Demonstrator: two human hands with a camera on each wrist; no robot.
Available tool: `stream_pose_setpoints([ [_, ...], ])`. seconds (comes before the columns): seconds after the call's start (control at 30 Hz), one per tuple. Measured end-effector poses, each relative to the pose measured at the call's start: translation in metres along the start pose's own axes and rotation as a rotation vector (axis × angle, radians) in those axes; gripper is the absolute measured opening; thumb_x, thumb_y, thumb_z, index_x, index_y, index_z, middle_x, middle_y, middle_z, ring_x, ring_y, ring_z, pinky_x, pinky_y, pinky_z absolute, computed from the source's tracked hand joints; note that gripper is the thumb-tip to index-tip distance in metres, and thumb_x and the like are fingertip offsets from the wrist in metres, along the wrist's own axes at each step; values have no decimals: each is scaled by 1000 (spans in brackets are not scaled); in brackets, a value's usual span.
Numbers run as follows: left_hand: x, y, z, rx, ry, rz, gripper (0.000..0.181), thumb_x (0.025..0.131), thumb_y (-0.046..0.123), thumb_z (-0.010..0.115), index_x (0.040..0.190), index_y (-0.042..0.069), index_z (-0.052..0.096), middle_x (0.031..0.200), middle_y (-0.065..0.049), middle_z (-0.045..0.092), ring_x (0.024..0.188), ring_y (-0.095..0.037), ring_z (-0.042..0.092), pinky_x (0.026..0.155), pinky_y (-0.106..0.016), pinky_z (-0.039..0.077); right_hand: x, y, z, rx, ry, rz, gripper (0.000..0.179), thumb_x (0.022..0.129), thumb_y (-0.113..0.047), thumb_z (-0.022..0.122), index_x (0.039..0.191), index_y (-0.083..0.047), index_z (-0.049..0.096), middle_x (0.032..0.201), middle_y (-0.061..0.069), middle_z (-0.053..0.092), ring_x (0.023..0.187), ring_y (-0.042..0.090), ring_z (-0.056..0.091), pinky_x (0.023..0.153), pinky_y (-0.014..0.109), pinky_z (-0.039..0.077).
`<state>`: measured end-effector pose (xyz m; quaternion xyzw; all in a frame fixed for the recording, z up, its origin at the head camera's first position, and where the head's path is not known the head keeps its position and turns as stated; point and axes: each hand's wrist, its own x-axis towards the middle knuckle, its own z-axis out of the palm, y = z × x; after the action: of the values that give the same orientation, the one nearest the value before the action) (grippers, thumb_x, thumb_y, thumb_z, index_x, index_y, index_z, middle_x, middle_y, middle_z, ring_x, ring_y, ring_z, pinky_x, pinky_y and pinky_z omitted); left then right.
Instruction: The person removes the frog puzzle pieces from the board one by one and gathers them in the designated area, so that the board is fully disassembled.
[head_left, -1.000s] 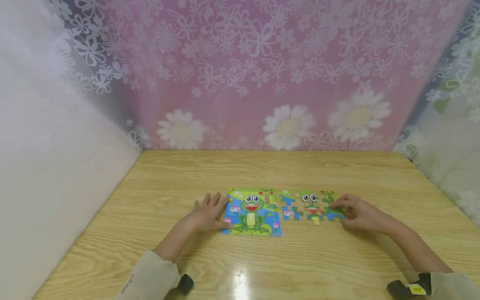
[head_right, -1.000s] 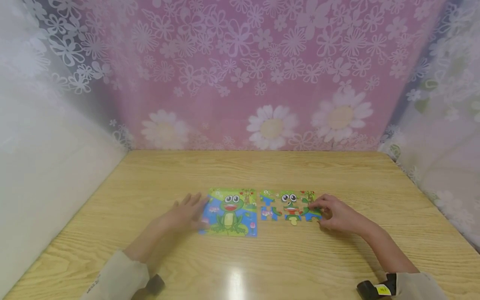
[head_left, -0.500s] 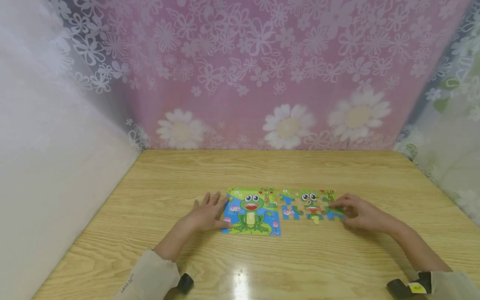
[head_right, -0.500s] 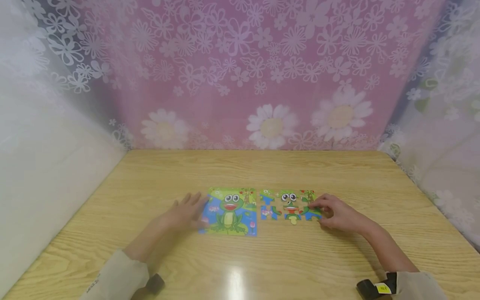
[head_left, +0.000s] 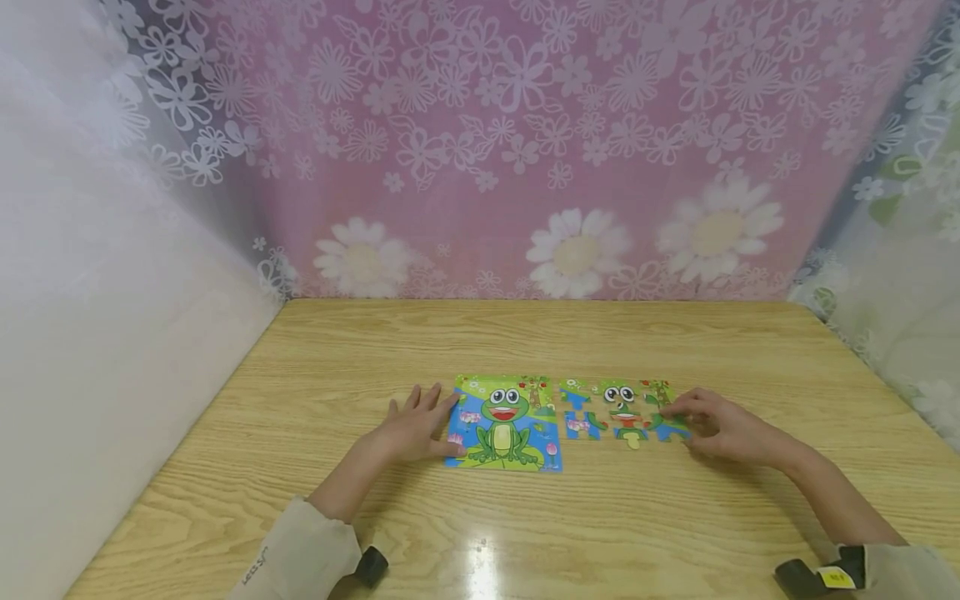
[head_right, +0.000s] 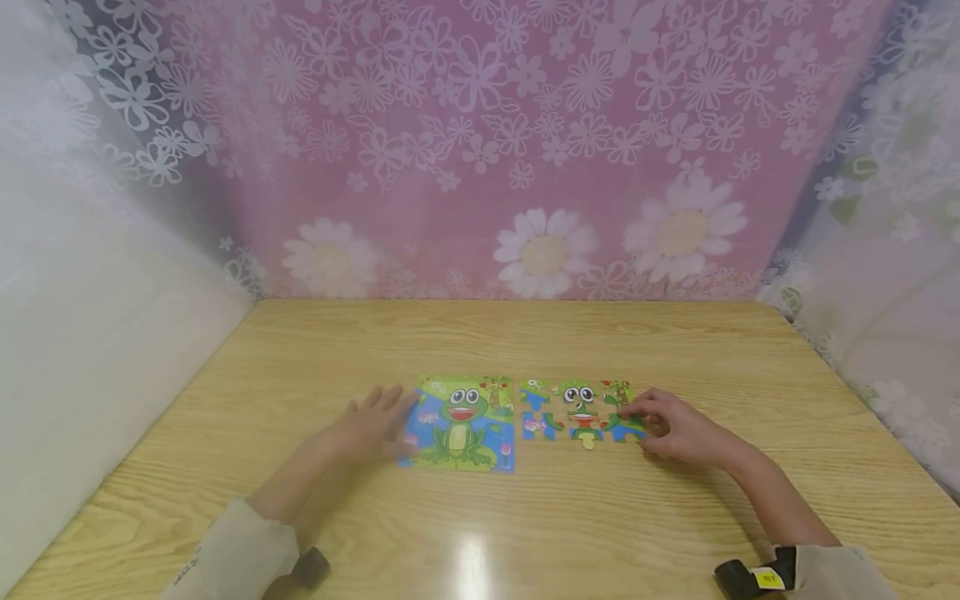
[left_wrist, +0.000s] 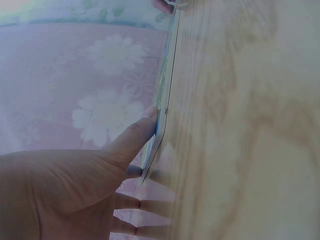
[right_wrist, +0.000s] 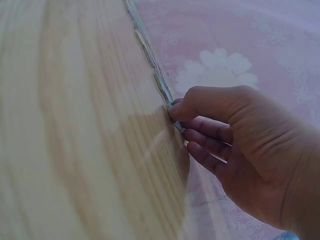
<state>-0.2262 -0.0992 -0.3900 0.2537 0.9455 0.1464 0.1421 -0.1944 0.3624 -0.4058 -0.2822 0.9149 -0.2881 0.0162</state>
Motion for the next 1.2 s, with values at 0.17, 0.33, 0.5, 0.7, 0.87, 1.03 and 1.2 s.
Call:
stream_pose_setpoints([
  [0.17, -2, 0, -2, -3, -3, 1, 85, 83, 52, 60, 148, 12, 20, 150, -20, 9, 133, -45, 1, 96, -68, 4, 2, -3, 0, 15, 15, 13, 36, 82, -6, 68, 117, -7, 60, 113, 8, 47, 96, 23, 47, 74, 36, 47],
  [0.33, -4, -1, -3, -7, -2, 1, 85, 84, 51, 60, 148, 12, 20, 150, -20, 9, 133, -45, 1, 96, -68, 4, 8, -13, -2, -11, 57, 0, 35, 82, -8, 70, 115, -5, 60, 113, 9, 48, 91, 23, 50, 70, 36, 47],
  [0.5, -5, -2, -4, -12, 5, 7, 85, 84, 50, 60, 148, 12, 19, 149, -21, 9, 132, -46, 1, 95, -69, 4, 21, -30, 0, -7, 73, -62, 35, 83, -10, 69, 116, -3, 59, 113, 7, 49, 92, 29, 51, 70, 42, 46],
  [0.7, -7, -3, -3, -10, 3, 12, 83, 84, 51, 59, 148, 15, 20, 149, -22, 8, 132, -46, 1, 95, -69, 3, 48, -56, 9, 32, 25, -108, 32, 86, -12, 66, 116, -7, 60, 112, 3, 50, 86, 24, 49, 67, 39, 44],
  [0.87, -7, 0, -3, -31, -1, 21, 82, 85, 49, 60, 147, 14, 22, 149, -22, 9, 132, -46, 0, 95, -68, 2, 74, -73, 22, 47, -30, -162, 31, 87, -11, 65, 116, -6, 60, 112, 3, 51, 87, 25, 49, 70, 39, 45],
  [1.03, -5, 0, -2, -26, -5, 27, 81, 85, 51, 58, 148, 15, 21, 149, -22, 8, 132, -46, 0, 96, -68, 2, 98, -90, 39, 47, -67, -186, 31, 86, -10, 64, 117, -7, 61, 112, 2, 51, 91, 25, 50, 73, 42, 45],
  [1.2, -4, -1, -3, -15, -6, 21, 83, 84, 52, 58, 148, 15, 20, 149, -21, 8, 132, -46, 0, 96, -68, 3, 120, -108, 54, 79, -116, -207, 33, 84, -8, 63, 117, -7, 61, 111, 6, 52, 91, 26, 50, 75, 42, 45],
])
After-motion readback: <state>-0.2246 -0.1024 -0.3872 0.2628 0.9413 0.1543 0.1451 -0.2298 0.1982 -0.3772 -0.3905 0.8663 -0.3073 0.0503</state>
